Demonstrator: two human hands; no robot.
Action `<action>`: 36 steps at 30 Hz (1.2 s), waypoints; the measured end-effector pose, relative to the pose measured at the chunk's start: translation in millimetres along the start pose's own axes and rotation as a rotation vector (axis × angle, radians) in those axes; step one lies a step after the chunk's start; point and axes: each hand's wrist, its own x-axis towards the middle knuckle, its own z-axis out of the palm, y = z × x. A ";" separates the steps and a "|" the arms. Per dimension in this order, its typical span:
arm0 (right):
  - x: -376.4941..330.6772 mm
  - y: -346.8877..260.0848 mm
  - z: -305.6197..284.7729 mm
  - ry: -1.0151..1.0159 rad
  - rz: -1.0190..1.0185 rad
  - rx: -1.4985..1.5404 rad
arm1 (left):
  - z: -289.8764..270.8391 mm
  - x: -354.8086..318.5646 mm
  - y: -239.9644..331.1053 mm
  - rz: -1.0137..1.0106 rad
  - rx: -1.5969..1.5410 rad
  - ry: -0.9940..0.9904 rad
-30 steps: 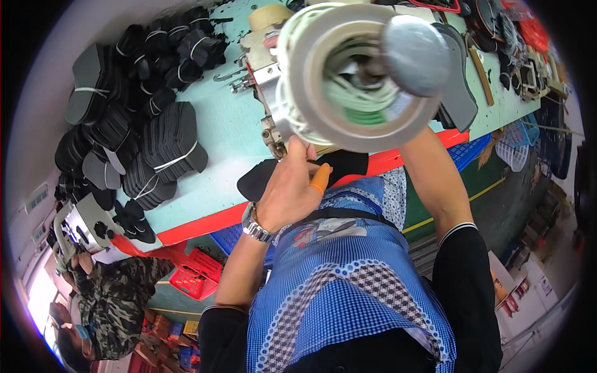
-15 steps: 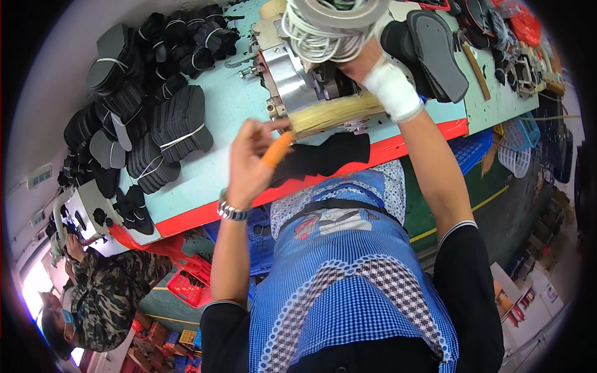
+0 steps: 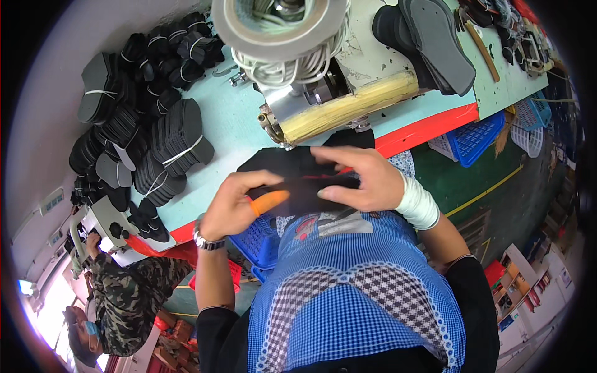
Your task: The person feeds shoe material pieces through a skiving machine, secures a stack of shoe components with an elastic band, and then separates and sorts the shoe pieces by hand.
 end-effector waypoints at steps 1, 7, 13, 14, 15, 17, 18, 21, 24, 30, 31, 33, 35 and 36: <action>2.7 -2.3 -8.6 -0.139 0.099 0.153 | 4.7 6.7 5.0 0.087 -0.160 0.014; 28.1 10.4 -27.7 0.203 0.415 0.211 | 3.2 57.6 3.6 -0.180 -0.669 -0.006; 46.0 32.2 -15.0 0.180 0.552 0.322 | -14.5 76.4 3.8 -0.333 -0.813 0.027; 44.5 30.0 -20.7 0.216 0.602 0.354 | -9.5 79.1 7.6 -0.365 -0.819 0.032; 43.6 25.3 -28.4 0.265 0.509 0.338 | -3.9 78.1 11.3 -0.399 -0.824 0.047; 42.5 14.8 -47.0 0.370 0.587 0.533 | 26.7 79.4 7.9 -0.302 -0.985 0.114; 38.1 17.2 -55.4 0.374 0.592 0.535 | 37.3 83.8 11.0 -0.312 -0.986 0.176; 27.3 12.8 -57.0 0.267 0.739 0.743 | 26.4 89.4 4.7 -0.344 -0.862 0.226; 26.5 9.8 -38.1 0.218 0.694 0.607 | 20.1 97.4 4.6 -0.257 -0.249 0.188; 26.6 0.4 -25.7 0.079 0.653 0.577 | -41.4 104.8 47.5 0.152 0.809 0.042; 28.7 3.7 -23.3 0.151 0.510 0.387 | -51.8 103.8 35.0 0.114 0.821 0.029; 33.8 6.8 -21.9 0.231 0.364 0.200 | -72.8 101.6 2.8 0.041 0.840 0.001; 36.2 9.4 -21.2 0.182 0.478 0.294 | -82.3 104.4 -15.2 -0.028 0.852 -0.035; 36.0 9.8 -19.6 0.184 0.481 0.297 | -60.8 108.4 44.9 0.022 0.747 -0.087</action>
